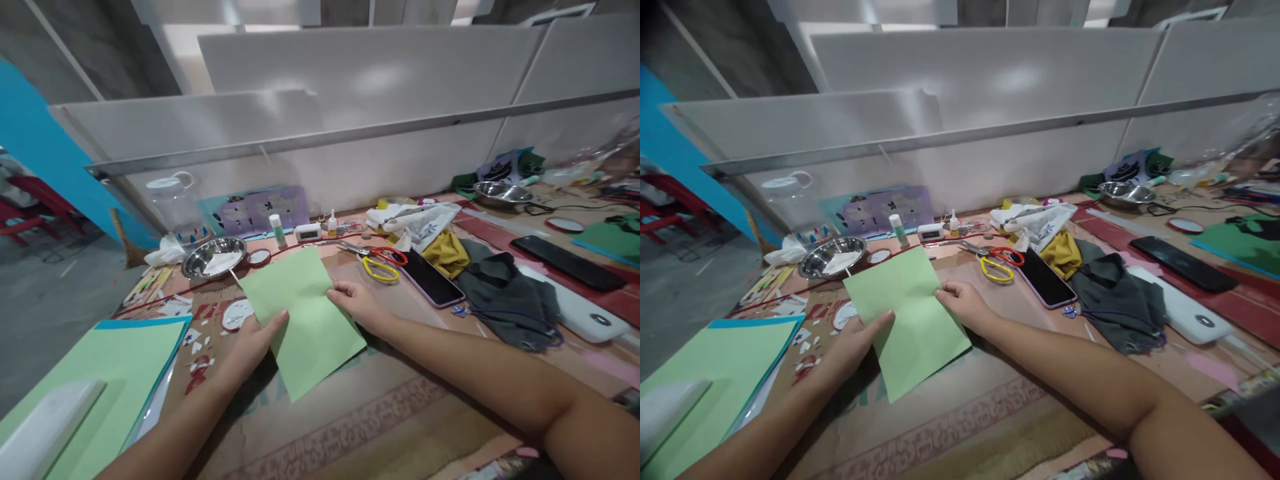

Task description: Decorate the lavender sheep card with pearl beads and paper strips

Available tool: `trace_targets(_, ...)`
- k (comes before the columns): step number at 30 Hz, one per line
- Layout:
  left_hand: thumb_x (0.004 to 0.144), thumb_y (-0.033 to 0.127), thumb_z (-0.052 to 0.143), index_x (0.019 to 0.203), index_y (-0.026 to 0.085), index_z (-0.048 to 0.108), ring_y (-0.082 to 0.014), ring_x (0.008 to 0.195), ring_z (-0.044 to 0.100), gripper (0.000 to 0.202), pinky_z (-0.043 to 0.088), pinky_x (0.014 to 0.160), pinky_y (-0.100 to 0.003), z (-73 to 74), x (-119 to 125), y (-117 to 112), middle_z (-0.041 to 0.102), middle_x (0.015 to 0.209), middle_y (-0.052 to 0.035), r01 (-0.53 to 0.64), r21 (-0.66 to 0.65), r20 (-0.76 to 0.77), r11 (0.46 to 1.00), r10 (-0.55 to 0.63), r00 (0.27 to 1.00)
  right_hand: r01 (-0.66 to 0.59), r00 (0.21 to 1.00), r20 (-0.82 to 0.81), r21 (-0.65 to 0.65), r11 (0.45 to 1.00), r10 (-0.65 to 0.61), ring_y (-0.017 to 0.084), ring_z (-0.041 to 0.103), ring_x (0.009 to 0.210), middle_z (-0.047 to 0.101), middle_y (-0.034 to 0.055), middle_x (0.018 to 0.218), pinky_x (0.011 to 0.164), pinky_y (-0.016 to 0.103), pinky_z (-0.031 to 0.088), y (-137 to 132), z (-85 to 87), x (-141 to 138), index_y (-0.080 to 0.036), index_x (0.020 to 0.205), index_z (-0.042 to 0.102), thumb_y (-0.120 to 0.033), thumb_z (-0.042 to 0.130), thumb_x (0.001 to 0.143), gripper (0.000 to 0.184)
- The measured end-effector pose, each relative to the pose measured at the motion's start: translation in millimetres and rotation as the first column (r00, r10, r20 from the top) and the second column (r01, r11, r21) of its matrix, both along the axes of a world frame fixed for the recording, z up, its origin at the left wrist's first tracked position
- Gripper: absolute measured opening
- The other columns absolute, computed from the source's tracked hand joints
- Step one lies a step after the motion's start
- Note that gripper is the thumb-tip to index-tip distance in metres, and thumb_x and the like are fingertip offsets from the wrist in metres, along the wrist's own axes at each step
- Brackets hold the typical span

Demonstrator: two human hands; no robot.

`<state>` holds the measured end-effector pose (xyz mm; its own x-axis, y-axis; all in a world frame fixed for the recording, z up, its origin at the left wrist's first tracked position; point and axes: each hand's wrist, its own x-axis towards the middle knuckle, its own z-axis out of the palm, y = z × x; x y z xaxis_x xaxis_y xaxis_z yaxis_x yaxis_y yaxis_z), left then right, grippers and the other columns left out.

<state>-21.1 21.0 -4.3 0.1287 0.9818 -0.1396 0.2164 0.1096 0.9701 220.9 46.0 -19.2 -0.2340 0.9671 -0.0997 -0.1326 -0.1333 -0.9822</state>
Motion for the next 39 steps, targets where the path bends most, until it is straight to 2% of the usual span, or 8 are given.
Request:
trace_targets(8, 0.077, 0.06, 0.068, 0.09, 0.014, 0.075, -0.0279, 0.083, 0.072, 0.048, 0.057, 0.068, -0.031, -10.5, 1, 3, 0.078, 0.086, -0.0086, 0.05, -0.016, -0.107, 0.999, -0.051, 0.993, 0.011, 0.998, 0.069, 0.013, 1.0, -0.011, 0.019, 0.067, 0.073, 0.073, 0.0042, 0.083, 0.063, 0.028, 0.052, 1, 0.6, 4, -0.015, 0.093, 0.072, -0.052, 0.077, 0.071, 0.043)
trace_targets(12, 0.08, 0.052, 0.068, 0.095, 0.016, 0.075, -0.0254, 0.085, 0.071, 0.04, 0.056, 0.074, -0.032, -7.3, 0, 1, 0.077, 0.091, -0.0089, 0.112, -0.019, -0.067, 0.994, -0.113, 0.991, 0.194, 0.942, 0.215, 0.277, 0.941, -0.257, 0.023, 0.069, 0.081, 0.075, 0.0065, 0.09, 0.07, 0.035, 0.056, -10, 5.8, 10, -0.019, 0.097, 0.076, -0.044, 0.062, 0.088, 0.03)
trace_targets(14, 0.079, 0.05, 0.068, 0.094, 0.018, 0.074, -0.0274, 0.093, 0.07, 0.036, 0.056, 0.081, -0.036, -4.8, -3, 0, 0.076, 0.101, -0.01, 0.122, 0.017, -0.042, 0.992, -0.121, 0.992, 0.1, 0.907, 0.282, 0.578, 0.81, -0.314, 0.025, 0.07, 0.096, 0.076, 0.0077, 0.103, 0.085, 0.041, 0.056, -21, 9.7, 15, -0.023, 0.099, 0.077, -0.036, 0.058, 0.093, 0.024)
trace_targets(16, 0.073, 0.046, 0.072, 0.083, 0.02, 0.072, -0.031, 0.104, 0.067, 0.029, 0.055, 0.087, -0.04, -1.6, -7, 0, 0.072, 0.118, -0.0112, 0.108, 0.081, -0.024, 0.991, -0.106, 0.994, -0.222, 0.89, 0.399, 0.804, 0.551, -0.223, 0.025, 0.066, 0.112, 0.073, 0.0066, 0.119, 0.102, 0.046, 0.05, -31, 13.8, 19, -0.031, 0.107, 0.076, -0.027, 0.061, 0.092, 0.021)
trace_targets(18, 0.067, 0.039, 0.075, 0.072, 0.02, 0.067, -0.0339, 0.115, 0.062, 0.021, 0.053, 0.093, -0.042, 1.7, -11, 0, 0.063, 0.135, -0.0109, 0.071, 0.161, -0.02, 0.984, -0.069, 0.997, -0.445, 0.844, 0.504, 0.849, 0.284, -0.183, 0.022, 0.062, 0.122, 0.071, 0.005, 0.126, 0.111, 0.046, 0.044, -39, 17.2, 21, -0.034, 0.117, 0.071, -0.02, 0.06, 0.093, 0.031)
trace_targets(20, 0.066, 0.032, 0.075, 0.071, 0.02, 0.066, -0.0342, 0.125, 0.056, 0.016, 0.049, 0.1, -0.042, 4.2, -13, -1, 0.056, 0.142, -0.0096, 0.029, 0.232, -0.014, 0.972, -0.027, 1.0, -0.538, 0.802, 0.559, 0.829, 0.152, -0.211, 0.02, 0.058, 0.128, 0.072, 0.0059, 0.126, 0.115, 0.045, 0.04, -43, 19.1, 20, -0.031, 0.12, 0.07, -0.016, 0.057, 0.094, 0.032)
trace_targets(27, 0.077, 0.032, 0.071, 0.141, 0.028, 0.047, -0.0289, 0.143, 0.042, 0.068, 0.043, 0.11, -0.044, 1.3, -2, -7, 0.051, 0.149, -0.007, -0.073, 0.189, 0.249, 0.979, 0.024, 0.968, -0.512, 0.787, 0.527, 0.848, 0.137, -0.32, 0.021, 0.053, 0.133, 0.071, 0.0103, 0.126, 0.115, 0.048, 0.04, -38, 11.1, 10, -0.019, 0.106, 0.066, -0.007, 0.049, 0.095, 0.024)
trace_targets(39, 0.073, 0.02, 0.069, 0.122, 0.024, 0.064, -0.027, 0.139, 0.047, 0.049, 0.033, 0.118, -0.04, 7.9, -6, -5, 0.054, 0.148, -0.0063, 0.012, 0.237, 0.123, 0.971, -0.042, 0.992, -0.581, 0.745, 0.611, 0.791, 0.19, -0.267, 0.024, 0.052, 0.131, 0.068, 0.0156, 0.128, 0.118, 0.052, 0.033, -30, 3.2, 11, -0.015, 0.106, 0.061, -0.011, 0.053, 0.096, 0.014)
